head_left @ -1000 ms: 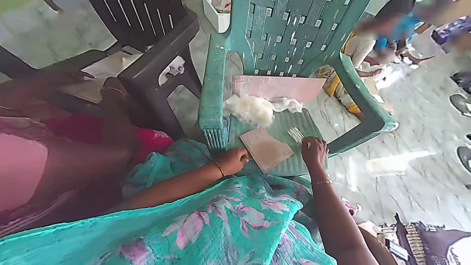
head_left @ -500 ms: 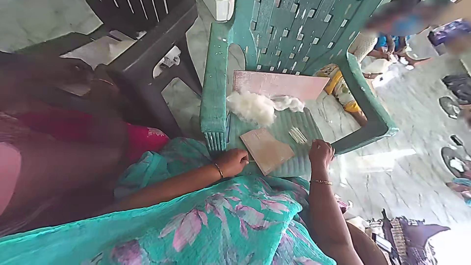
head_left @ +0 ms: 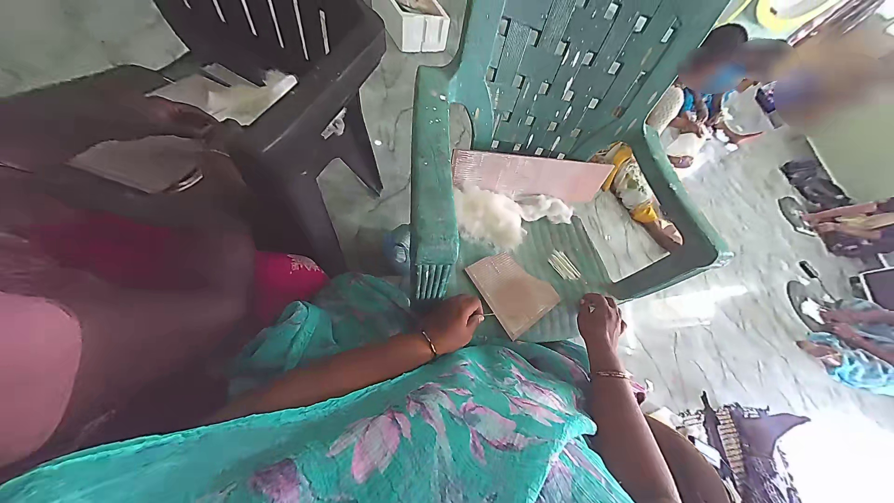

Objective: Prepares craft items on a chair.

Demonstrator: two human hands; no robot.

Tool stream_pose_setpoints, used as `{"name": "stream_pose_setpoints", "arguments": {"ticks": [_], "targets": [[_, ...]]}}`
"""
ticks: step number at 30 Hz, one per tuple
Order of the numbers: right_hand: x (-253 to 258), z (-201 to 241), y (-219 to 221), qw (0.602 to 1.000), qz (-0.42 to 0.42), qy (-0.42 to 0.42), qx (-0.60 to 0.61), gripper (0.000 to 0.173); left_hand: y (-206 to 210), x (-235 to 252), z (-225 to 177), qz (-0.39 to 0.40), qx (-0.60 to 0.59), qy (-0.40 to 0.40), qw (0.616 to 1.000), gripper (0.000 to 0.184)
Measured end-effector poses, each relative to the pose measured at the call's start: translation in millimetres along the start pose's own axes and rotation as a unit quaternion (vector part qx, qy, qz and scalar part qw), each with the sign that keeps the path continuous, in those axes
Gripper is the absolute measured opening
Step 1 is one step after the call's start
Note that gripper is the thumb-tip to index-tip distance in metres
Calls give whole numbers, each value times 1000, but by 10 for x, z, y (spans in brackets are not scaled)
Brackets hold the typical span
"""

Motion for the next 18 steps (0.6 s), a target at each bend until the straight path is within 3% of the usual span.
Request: {"name": "stream_pose_setpoints", "arguments": {"ticks": [4, 8, 13, 18], "targets": [[126, 283, -149, 997, 31, -23, -60, 34, -7, -42, -31, 5, 4, 50, 999, 34], [253, 1051, -289, 987, -11, -160, 2, 26, 52, -35, -14, 46, 30, 64, 996, 36], [294, 2068, -172, 932, -44, -356, 48, 28, 53, -55, -52, 42, 25, 131, 990, 32], [487, 2498, 191, 936, 11, -349, -33, 36, 60, -65, -71, 89, 29, 138, 986, 32]]}}
Point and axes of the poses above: each hand's wrist, its own x-axis towards the middle knuckle, its own y-axis out of the palm, z = x × y, the point moved 10 cm from there along x, towards the middle knuckle, and after that the axes turned 4 degrees about -x, right-handed, at the moved point
